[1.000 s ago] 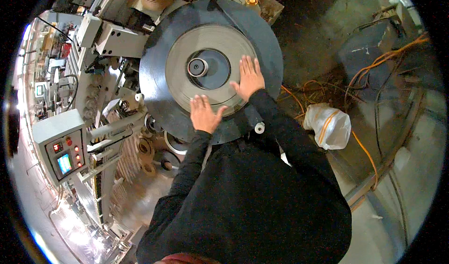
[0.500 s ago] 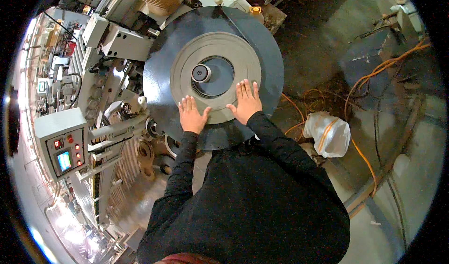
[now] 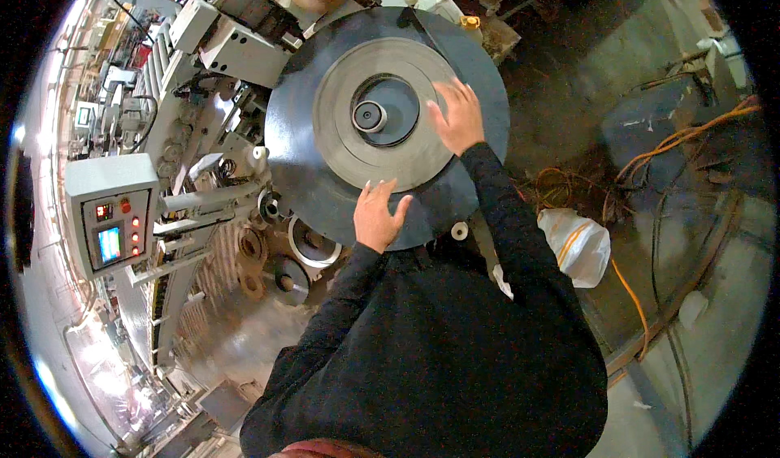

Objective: The person walks to an industrial edge-banding machine, fits a roll of edging tape onto a circular dispenser, trims the material with a utility knife, and then adjusts components inside the machine casing.

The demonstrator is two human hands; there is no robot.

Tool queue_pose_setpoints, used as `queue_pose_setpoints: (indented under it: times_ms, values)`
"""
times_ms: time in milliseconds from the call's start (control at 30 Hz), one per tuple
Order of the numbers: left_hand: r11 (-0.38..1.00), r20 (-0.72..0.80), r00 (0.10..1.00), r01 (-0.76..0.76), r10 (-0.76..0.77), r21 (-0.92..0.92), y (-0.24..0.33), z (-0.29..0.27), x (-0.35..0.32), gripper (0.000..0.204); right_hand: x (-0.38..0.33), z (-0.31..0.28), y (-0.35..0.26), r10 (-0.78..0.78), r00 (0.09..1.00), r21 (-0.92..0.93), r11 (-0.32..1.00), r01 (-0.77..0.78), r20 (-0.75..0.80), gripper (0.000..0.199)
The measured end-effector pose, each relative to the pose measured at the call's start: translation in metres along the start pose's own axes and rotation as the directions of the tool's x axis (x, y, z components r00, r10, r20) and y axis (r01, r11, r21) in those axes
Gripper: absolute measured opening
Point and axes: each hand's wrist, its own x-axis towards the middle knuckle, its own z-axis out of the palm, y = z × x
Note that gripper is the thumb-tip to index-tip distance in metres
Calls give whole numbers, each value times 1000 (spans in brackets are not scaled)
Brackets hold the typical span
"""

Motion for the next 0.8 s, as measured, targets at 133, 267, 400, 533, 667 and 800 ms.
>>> queue_pose_setpoints:
  times_ms: [133,267,400,533,667,800]
  values:
    - [998,-42,997,57,-57,-2,-37,-6,-30,50,-88,-6,19,173,982,-94,982,-165,80,46]
    - [982,-38,981,188,-188,1,-65,-9,-55,48,-134,-18,-21,219,960,-135,971,-197,175,53]
    - [971,-29,971,238,-238,-7,-79,-6,-52,52,-148,-19,-56,206,937,-172,972,-162,281,62]
    - [988,-23,992,129,-127,86,-87,-6,-19,67,-139,-9,-75,240,879,-314,943,-110,413,77]
    - [961,20,1000,14,-20,276,-123,10,31,85,-123,5,-84,331,778,-459,886,-63,533,90]
    - [914,79,997,-11,-23,405,-146,21,62,90,-122,14,-86,371,743,-511,859,-45,557,98]
